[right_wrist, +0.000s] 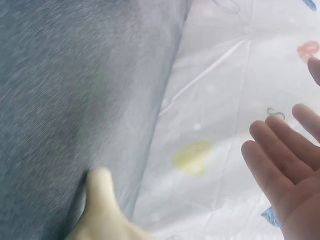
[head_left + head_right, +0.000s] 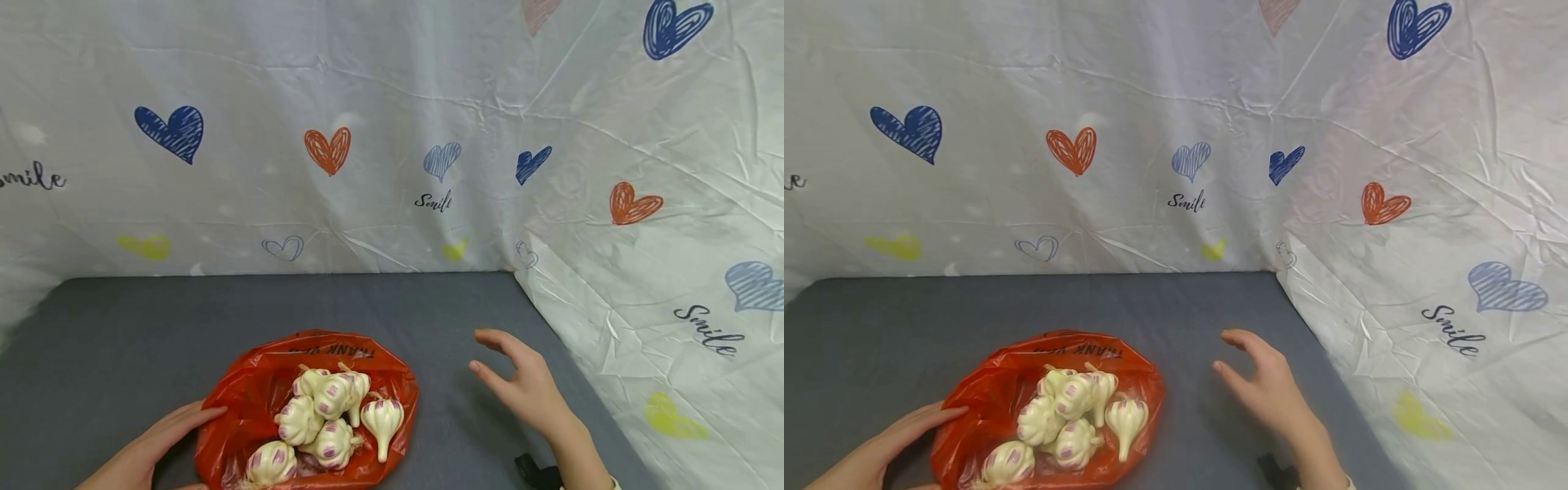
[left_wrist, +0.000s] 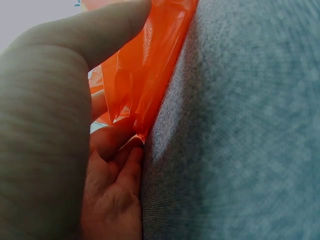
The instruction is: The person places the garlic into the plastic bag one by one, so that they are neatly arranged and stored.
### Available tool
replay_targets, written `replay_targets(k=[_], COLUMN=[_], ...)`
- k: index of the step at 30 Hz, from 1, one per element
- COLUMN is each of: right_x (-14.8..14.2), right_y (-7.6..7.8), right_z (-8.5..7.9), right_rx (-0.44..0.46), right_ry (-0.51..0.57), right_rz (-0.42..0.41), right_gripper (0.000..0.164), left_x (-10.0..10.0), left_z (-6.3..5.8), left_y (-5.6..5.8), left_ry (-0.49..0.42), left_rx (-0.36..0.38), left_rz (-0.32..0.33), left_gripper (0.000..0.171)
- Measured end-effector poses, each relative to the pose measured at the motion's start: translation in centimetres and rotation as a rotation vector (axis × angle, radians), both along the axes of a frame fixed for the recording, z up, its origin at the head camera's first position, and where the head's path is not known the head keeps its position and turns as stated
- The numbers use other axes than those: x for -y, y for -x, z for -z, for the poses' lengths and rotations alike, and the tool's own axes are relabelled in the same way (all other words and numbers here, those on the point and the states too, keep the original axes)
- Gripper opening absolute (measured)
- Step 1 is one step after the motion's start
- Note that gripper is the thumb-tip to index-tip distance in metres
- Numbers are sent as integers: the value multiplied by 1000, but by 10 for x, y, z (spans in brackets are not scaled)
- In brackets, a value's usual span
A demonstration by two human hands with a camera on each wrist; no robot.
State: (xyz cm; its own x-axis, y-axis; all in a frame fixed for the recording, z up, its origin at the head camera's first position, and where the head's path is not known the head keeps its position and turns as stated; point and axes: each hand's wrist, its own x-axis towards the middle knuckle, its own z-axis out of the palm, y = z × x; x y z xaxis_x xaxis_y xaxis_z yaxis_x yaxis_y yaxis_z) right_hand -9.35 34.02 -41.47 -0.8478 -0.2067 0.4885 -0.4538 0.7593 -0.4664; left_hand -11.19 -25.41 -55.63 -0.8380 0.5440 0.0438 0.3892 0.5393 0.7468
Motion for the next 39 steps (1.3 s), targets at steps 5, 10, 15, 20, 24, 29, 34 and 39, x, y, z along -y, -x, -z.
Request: replay_targets(k=[5,10,15,20,24,29,34,39], right_x=[-6,-11,-17,-22,-27,-32,-36,-38], right_y=[-4,-4,-6,-10,-12,-14,-13,-12], right_z=[3,6,10,14,17,23,30,33], right_rx=[24,37,45,85,122,154,185,231], right_ry=[-6,-19,-3,17,1,-31,-33,-22], right_rz=[41,84,119,136,164,206,228,231], right_gripper=[47,46,43,43,43,43,44,47], left_x=[0,0,0,1,1,-1,-2,-2], left_z=[0,1,1,4,6,2,-3,-4], left_y=[-1,-1,-2,0,1,0,-1,-3], left_ry=[-3,-5,13,-5,-24,-16,-15,-13], left_rx=[-2,-20,8,5,-26,-28,-11,-21], left_rz=[0,2,-3,4,13,12,9,2], left_gripper=[84,84,83,85,86,87,86,86])
